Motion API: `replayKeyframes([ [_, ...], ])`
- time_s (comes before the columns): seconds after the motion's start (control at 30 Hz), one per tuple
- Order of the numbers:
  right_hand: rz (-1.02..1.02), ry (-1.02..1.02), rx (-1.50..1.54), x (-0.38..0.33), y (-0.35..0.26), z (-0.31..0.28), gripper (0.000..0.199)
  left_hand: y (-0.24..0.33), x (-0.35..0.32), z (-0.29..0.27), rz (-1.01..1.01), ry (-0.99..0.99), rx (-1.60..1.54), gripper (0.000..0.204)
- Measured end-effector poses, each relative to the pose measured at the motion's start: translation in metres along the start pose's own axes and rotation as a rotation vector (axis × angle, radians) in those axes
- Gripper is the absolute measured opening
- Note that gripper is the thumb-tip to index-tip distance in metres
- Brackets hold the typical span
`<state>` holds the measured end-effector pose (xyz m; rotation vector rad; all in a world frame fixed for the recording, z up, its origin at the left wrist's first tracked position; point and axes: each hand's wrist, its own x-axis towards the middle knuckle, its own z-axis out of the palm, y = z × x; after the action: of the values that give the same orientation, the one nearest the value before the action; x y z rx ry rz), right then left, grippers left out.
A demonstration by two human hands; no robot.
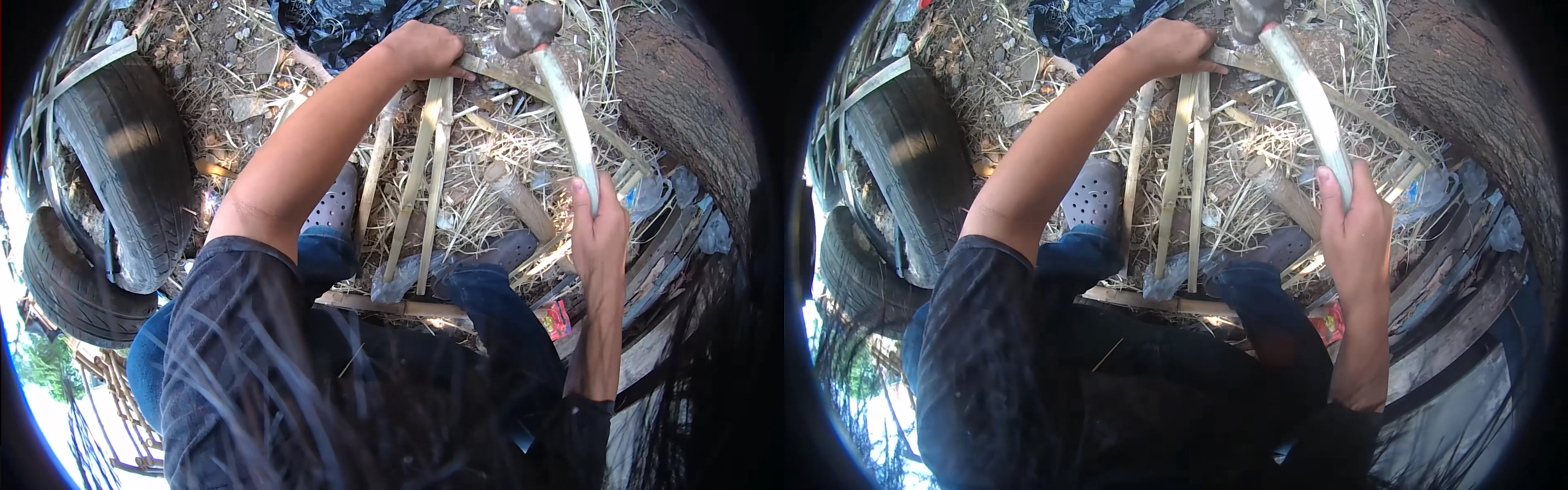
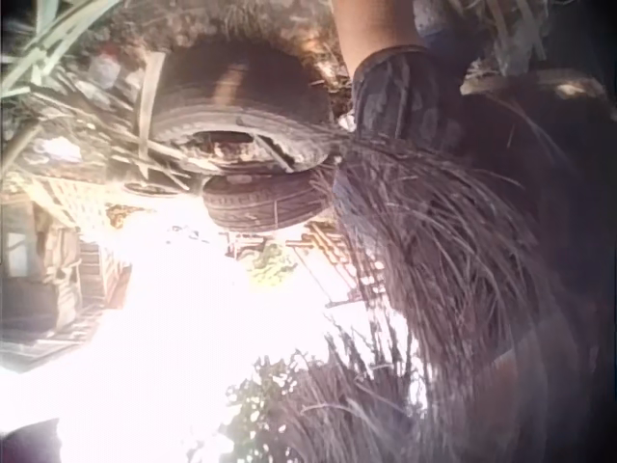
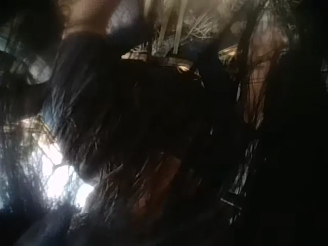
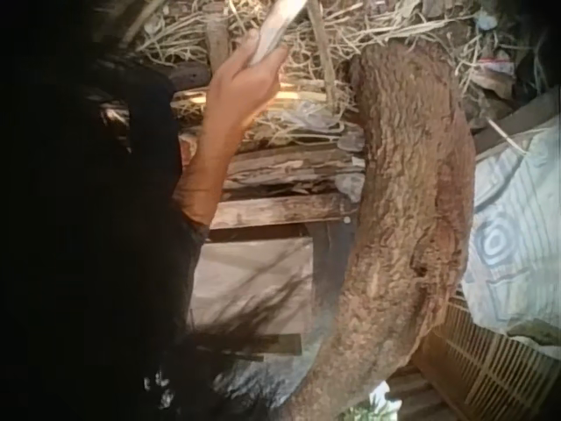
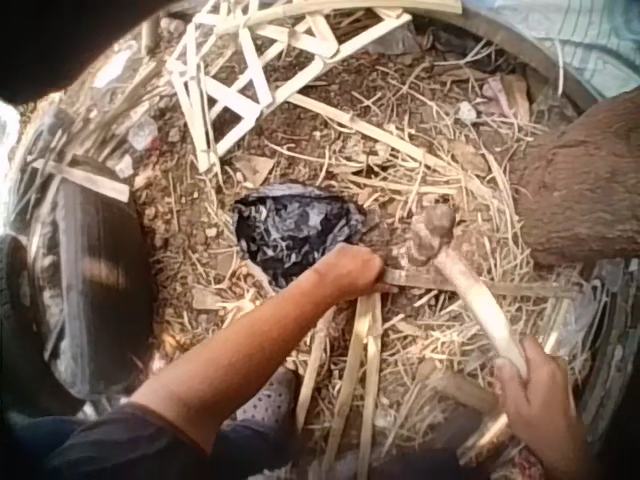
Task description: The person assembles a small bamboo structure by hammering nails through cross-members into upright bamboo slats, then uses a large blade to split a new length of bamboo.
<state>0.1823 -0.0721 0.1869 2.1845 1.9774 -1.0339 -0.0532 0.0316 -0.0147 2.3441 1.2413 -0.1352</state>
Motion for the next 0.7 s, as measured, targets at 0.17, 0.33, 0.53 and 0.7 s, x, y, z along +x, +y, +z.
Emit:
replayKeyframes([
  [0.17, -0.092, -0.011, -0.033, 0.010, -0.035, -0.014, 0.026, -0.004, -0.002, 0.003, 0.016, 0.028, -0.020, 0.060],
  [0.33, -0.073, -0.137, -0.282, 0.018, -0.034, -0.018, 0.027, -0.005, 0.002, 0.008, 0.027, 0.026, -0.011, 0.059],
  [0.53, -0.091, -0.058, -0.153, 0.022, -0.047, -0.018, 0.029, -0.009, -0.002, 0.007, 0.021, 0.063, -0.003, 0.065],
  [0.7, -0.101, -0.127, -0.341, 0.020, -0.034, -0.023, 0.028, 0.005, 0.008, 0.000, -0.013, -0.047, -0.004, 0.064],
])
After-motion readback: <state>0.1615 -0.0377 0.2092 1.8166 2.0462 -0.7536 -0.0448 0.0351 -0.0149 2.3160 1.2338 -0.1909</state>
